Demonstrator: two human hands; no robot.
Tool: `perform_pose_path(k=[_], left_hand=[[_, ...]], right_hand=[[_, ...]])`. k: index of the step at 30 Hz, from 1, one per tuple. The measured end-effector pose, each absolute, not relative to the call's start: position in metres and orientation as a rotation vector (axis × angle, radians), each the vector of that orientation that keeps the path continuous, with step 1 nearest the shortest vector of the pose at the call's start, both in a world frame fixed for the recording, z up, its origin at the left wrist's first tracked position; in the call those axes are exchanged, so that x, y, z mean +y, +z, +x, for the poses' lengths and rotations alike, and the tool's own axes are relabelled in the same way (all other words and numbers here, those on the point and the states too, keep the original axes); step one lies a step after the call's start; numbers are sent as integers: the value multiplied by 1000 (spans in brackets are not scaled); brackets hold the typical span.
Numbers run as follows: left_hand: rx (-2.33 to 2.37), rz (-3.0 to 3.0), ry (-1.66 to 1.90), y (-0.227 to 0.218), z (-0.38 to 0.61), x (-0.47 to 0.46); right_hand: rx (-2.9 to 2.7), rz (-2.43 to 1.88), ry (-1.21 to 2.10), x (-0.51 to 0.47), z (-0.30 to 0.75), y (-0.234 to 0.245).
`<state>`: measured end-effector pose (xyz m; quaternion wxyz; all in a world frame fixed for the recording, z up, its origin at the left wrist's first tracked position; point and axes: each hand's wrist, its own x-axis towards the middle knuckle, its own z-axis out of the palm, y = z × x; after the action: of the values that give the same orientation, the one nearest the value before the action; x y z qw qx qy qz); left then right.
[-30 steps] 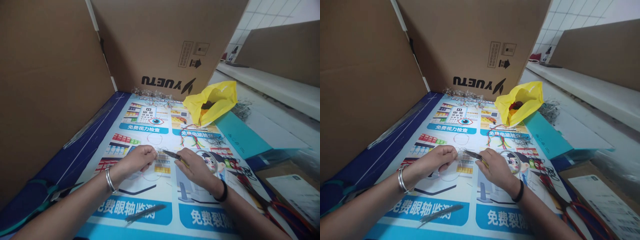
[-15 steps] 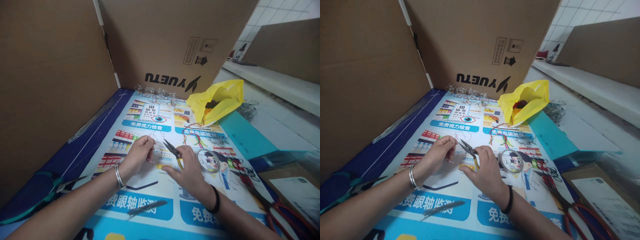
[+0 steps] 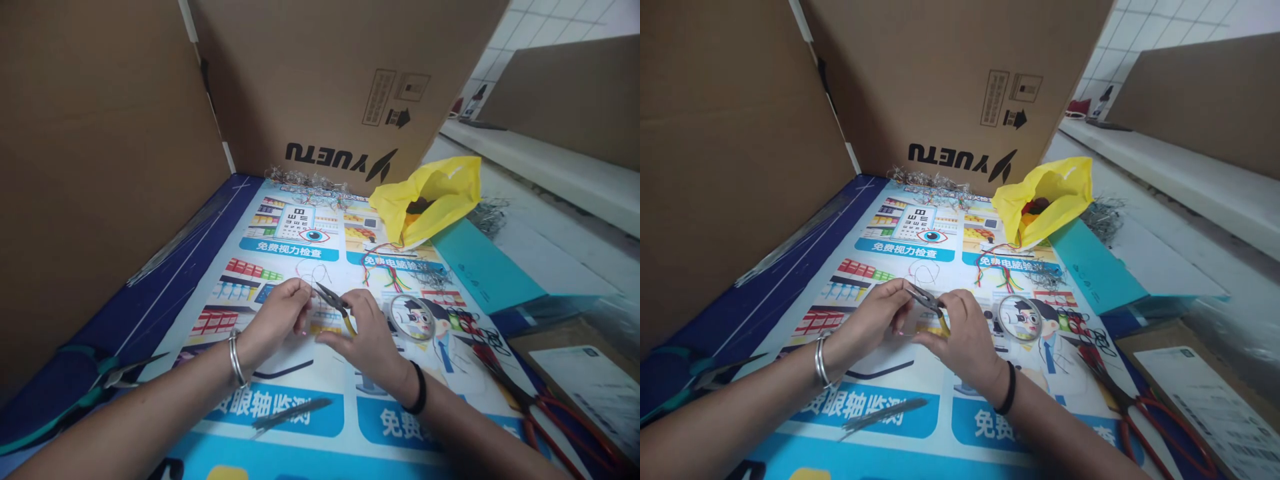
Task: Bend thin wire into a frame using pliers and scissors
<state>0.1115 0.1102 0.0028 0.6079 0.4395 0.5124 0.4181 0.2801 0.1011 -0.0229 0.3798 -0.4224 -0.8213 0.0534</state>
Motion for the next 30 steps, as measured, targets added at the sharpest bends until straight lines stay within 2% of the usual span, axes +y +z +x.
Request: perform_pose_path(k=[8, 30], left_hand=[[1137, 1094, 848, 5, 109, 111], [1130, 1153, 734, 8, 109, 110]], right_hand=[[-2123, -1097, 281, 111, 295, -21], [-2018, -1208, 318, 121, 309, -19]])
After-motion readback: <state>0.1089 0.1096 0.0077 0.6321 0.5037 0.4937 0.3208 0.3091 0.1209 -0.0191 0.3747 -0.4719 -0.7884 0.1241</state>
